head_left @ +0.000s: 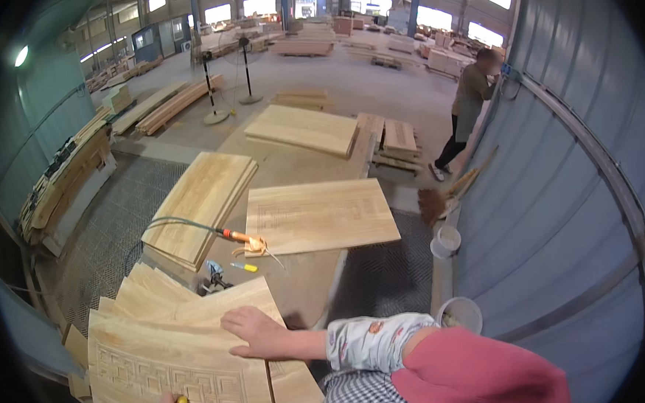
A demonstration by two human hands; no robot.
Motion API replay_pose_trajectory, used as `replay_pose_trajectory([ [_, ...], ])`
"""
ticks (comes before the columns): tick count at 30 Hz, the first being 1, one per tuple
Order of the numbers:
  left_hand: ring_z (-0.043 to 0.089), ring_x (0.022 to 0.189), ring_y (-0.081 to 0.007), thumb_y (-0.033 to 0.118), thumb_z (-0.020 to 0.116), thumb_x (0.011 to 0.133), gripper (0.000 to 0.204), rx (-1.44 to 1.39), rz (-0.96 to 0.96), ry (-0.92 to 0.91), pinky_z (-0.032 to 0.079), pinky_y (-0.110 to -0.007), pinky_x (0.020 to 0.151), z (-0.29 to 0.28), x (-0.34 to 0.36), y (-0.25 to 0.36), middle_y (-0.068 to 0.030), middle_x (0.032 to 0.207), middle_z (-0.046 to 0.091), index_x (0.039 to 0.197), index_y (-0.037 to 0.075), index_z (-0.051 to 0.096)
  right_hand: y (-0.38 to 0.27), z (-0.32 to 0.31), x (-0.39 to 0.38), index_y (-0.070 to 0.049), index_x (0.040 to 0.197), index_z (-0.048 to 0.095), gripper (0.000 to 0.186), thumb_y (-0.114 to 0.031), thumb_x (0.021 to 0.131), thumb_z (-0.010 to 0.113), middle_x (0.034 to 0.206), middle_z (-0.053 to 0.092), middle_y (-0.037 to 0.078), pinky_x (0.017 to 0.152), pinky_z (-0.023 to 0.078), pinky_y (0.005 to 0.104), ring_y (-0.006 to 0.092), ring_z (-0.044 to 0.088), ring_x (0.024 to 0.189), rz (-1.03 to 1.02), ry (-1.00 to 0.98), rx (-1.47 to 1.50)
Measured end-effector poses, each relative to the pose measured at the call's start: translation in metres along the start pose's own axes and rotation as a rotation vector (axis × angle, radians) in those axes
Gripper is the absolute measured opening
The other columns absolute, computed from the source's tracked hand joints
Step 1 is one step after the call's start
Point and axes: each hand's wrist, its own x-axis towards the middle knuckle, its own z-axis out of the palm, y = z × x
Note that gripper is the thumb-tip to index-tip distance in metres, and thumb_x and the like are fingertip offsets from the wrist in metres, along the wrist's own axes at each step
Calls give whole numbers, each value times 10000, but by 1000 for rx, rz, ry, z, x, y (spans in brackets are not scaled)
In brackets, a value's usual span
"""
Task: The person uses a wire brush tool to clean a carved wooden panel, then uses a utility knife to scrape and smooth the carved details. The person handles the panel and tools directly, working on the surface and edges of the wood.
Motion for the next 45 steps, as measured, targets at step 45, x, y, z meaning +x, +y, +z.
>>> replay_pose_trajectory([
  [45, 666, 778, -387, 117, 677, 893, 121, 24, -241, -125, 522, -458, 686, 12, -14, 143, -186, 828, 658, 931, 10, 633, -8, -22, 16, 33, 1355, 623, 711, -399, 824, 817, 1432, 606, 180, 1173, 362, 495, 383, 476, 1400, 29, -153, -125],
])
